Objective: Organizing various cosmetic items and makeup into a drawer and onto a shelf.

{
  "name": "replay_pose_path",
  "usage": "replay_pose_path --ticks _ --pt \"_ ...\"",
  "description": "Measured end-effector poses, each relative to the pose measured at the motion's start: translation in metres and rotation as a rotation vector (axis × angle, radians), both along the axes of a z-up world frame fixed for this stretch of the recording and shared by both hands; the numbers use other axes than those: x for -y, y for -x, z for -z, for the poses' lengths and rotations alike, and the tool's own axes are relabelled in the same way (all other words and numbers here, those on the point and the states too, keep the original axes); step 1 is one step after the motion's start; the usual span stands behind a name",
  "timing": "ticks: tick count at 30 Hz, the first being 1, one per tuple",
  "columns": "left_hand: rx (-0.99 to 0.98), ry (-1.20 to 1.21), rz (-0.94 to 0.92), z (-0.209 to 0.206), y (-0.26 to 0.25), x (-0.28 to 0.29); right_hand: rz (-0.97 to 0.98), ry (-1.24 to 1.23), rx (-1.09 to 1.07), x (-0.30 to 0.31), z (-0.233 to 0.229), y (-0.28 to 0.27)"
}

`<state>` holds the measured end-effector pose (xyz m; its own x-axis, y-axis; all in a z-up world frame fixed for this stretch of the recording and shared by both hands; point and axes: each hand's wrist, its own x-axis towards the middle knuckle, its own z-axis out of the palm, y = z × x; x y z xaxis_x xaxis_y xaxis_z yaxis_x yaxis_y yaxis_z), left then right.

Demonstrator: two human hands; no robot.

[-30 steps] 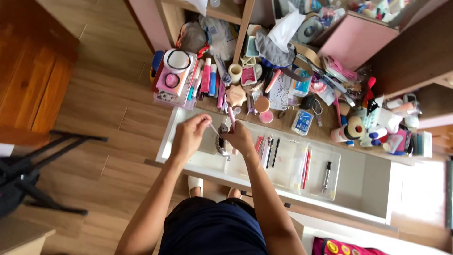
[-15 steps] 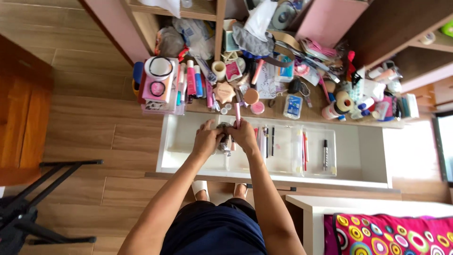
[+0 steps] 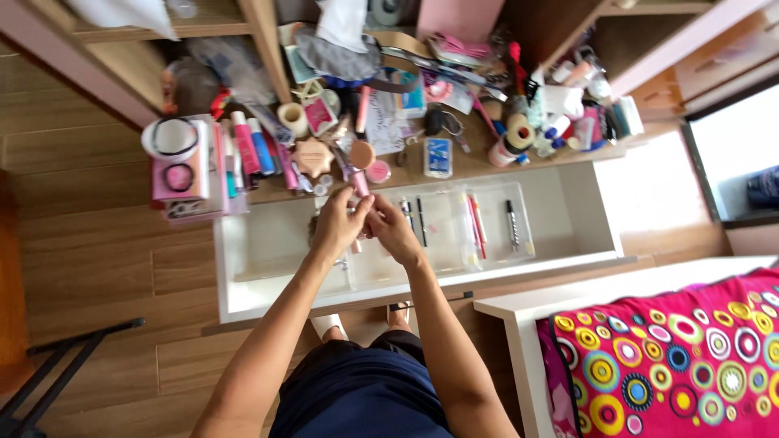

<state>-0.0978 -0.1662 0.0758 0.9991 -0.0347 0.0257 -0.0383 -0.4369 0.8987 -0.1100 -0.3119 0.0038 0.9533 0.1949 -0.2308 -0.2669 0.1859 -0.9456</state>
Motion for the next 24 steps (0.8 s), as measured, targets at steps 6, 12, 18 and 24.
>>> replay_pose_path --ticks 6,12,18,24 --pt "-0.264 0.096 0.099 0.041 -0.020 0.040 -0.110 0.055 0.053 0.075 -0.002 0.008" --pt "-0.140 0.192 0.123 0.101 -0.042 0.078 0.030 0.436 0.148 0.143 0.031 -0.005" --pt "-0.240 0.115 0.073 0.116 -0.048 0.084 0.060 0.518 -0.155 0.180 0.091 -0.017" --pt "-0.359 0.052 0.066 0.153 -0.037 0.100 -0.069 0.846 -0.311 0.194 0.151 -0.017"
